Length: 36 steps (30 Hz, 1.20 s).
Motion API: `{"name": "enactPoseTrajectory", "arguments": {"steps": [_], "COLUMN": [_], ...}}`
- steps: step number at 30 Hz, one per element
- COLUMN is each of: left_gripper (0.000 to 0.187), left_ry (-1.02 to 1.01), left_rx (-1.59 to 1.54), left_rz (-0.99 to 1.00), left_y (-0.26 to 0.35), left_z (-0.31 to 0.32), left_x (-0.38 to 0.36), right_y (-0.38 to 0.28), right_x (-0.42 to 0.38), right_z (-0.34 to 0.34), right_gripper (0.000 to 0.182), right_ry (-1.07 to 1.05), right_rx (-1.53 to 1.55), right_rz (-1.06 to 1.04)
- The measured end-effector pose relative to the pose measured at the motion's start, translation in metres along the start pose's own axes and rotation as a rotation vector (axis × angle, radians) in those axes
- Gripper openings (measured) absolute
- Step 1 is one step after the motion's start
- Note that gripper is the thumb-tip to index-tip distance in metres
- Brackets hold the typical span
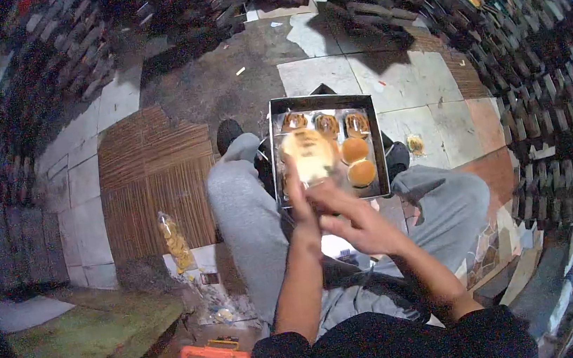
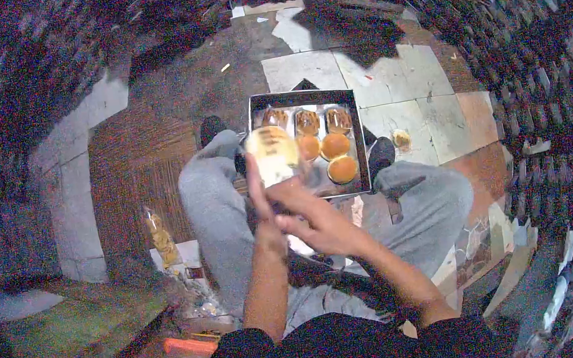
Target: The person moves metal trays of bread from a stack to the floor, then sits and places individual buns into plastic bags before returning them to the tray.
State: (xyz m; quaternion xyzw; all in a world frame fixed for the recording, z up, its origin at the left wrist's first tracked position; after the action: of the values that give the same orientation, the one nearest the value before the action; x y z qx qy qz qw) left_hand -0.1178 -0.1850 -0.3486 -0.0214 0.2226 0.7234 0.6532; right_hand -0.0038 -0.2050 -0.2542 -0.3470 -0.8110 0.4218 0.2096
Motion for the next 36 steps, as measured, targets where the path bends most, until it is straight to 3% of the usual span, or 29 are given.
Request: {"name": "enactPoseTrajectory", "arguments": {"steps": [1, 2, 3, 5, 6, 7, 8, 9, 10, 11, 12, 13, 15, 16, 17, 18, 19, 21, 22, 24, 25, 27, 28, 31, 33, 34, 35, 36], "left_gripper": [0.061, 0.064, 0.066, 0.064, 0.063, 0.061, 0.058, 0.060, 0.061, 0.062, 0.065, 0.064, 0.066, 0.066, 0.068, 0.070, 0.075, 0.063, 0.063, 0.040, 0.040, 0.023, 0.018, 0.013, 0.014, 0.012, 0.010, 0.009], "left_ry": [-0.036, -0.064, -0.082, -0.104, -0.076, -0.049, -0.123, -0.217, -0.210, -0.205, -0.238, -0.189, -0.232, -0.228, -0.148, -0.066, -0.037, -0.038, -0.029, 0.307, 0.301, 0.073, 0.078, -0.090, -0.156, -0.159, -0.163, -0.023], "left_rx": [-0.039, -0.203, -0.121, -0.080, -0.028, 0.021, 0.144, -0.157, -0.143, -0.130, -0.237, -0.127, -0.103, -0.102, 0.049, 0.196, 0.229, 0.432, 0.423, 1.672, 1.669, 1.775, 1.692, 1.547, 1.492, 1.418, 1.346, 1.342], "left_rz": [-0.005, 0.039, 0.090, 0.049, 0.071, 0.100, 0.141, -0.061, -0.014, 0.036, 0.013, 0.130, 0.111, 0.130, 0.180, 0.226, 0.130, -0.095, -0.088, -0.220, -0.219, 0.969, 1.054, 1.091, 1.105, 1.054, 1.005, 0.760], "left_y": [0.011, 0.015, 0.019, 0.012, 0.003, -0.008, -0.011, -0.010, -0.001, 0.012, 0.027, 0.042, 0.062, 0.064, 0.061, 0.059, 0.055, 0.064, 0.079, 0.111, 0.113, 0.123, 0.125, 0.137, 0.139, 0.139, 0.141, 0.142], "left_z": [0.004, 0.005, 0.007, 0.010, 0.013, 0.018, 0.023, 0.022, 0.019, 0.026, 0.035, 0.026, 0.042, 0.050, 0.054, 0.055, 0.051, 0.002, 0.003, 0.004, 0.004, 0.028, 0.038, 0.031, 0.040, 0.040, 0.038, 0.029], "left_x": [-0.002, 0.000, -0.008, -0.016, -0.019, -0.023, -0.030, -0.028, -0.031, -0.037, -0.045, -0.039, -0.058, -0.070, -0.086, -0.103, -0.121, -0.142, -0.150, -0.157, -0.150, -0.145, -0.140, -0.121, -0.121, -0.123, -0.125, -0.124], "right_y": [-0.004, -0.006, -0.007, 0.001, -0.005, -0.001, -0.002, -0.006, -0.012, -0.014, -0.028, -0.041, -0.019, -0.017, -0.034, -0.036, -0.034, -0.009, -0.002, 0.000, 0.003, -0.002, -0.005, -0.038, -0.078, -0.069, -0.041, -0.012], "right_x": [-0.012, -0.022, -0.026, -0.030, -0.023, -0.022, -0.018, -0.018, -0.031, -0.043, -0.049, -0.053, -0.047, -0.038, -0.026, -0.019, -0.014, -0.003, -0.001, 0.005, 0.009, 0.019, 0.024, 0.023, 0.013, 0.006, 0.009, 0.020], "right_z": [-0.001, -0.004, -0.007, -0.015, -0.017, -0.014, -0.008, -0.002, -0.004, -0.006, -0.016, -0.023, -0.027, -0.029, -0.031, -0.025, -0.018, 0.005, 0.013, 0.019, 0.022, 0.027, 0.027, 0.007, -0.010, -0.006, -0.001, 0.000], "right_gripper": [0.038, 0.031, 0.031, 0.025, 0.022, 0.022, 0.023, 0.023, 0.024, 0.023, 0.021, 0.020, 0.020, 0.023, 0.027, 0.026, 0.025, 0.021, 0.017, 0.013, 0.010, 0.011, 0.010, 0.011, 0.013, 0.013, 0.011, 0.011], "right_ry": [-0.187, -0.148, -0.140, 0.082, 0.238, 0.242, 0.156, 0.071, -0.095, -0.380, -0.552, -0.729, -0.313, 0.165, 0.369, 0.330, 0.288, 0.288, 0.296, 0.289, 0.293, 0.321, 0.306, 0.278, 0.472, 0.593, 0.641, 0.486], "right_rx": [0.177, 0.234, 0.238, 0.305, 0.280, 0.287, 0.151, 0.021, 0.178, -0.025, 0.171, 0.366, 0.222, -0.005, -0.019, 0.064, 0.145, 0.169, 0.186, 0.312, 0.437, 0.515, 0.494, 0.306, -0.112, -0.113, -0.184, 0.219], "right_rz": [-0.039, -0.061, -0.070, 0.377, 0.296, 0.281, 0.163, 0.048, -0.030, -0.183, -0.210, -0.234, 0.022, -0.142, -0.062, -0.149, -0.236, -0.250, -0.258, -0.145, -0.028, -0.016, -0.016, -0.014, -0.443, -0.469, -0.428, -0.097]}}
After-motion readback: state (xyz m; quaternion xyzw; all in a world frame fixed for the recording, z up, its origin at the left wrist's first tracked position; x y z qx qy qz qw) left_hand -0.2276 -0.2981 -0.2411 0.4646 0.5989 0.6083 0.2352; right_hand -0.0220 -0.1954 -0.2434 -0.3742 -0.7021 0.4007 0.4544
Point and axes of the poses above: each hand's wrist, its own x-axis towards the middle knuckle, its own z-axis out of the palm, y = z × x, the point moved 3 cm from there along x, towards the middle knuckle, and after that the axes turned 5 degrees about -x, right-handed, at the moved point
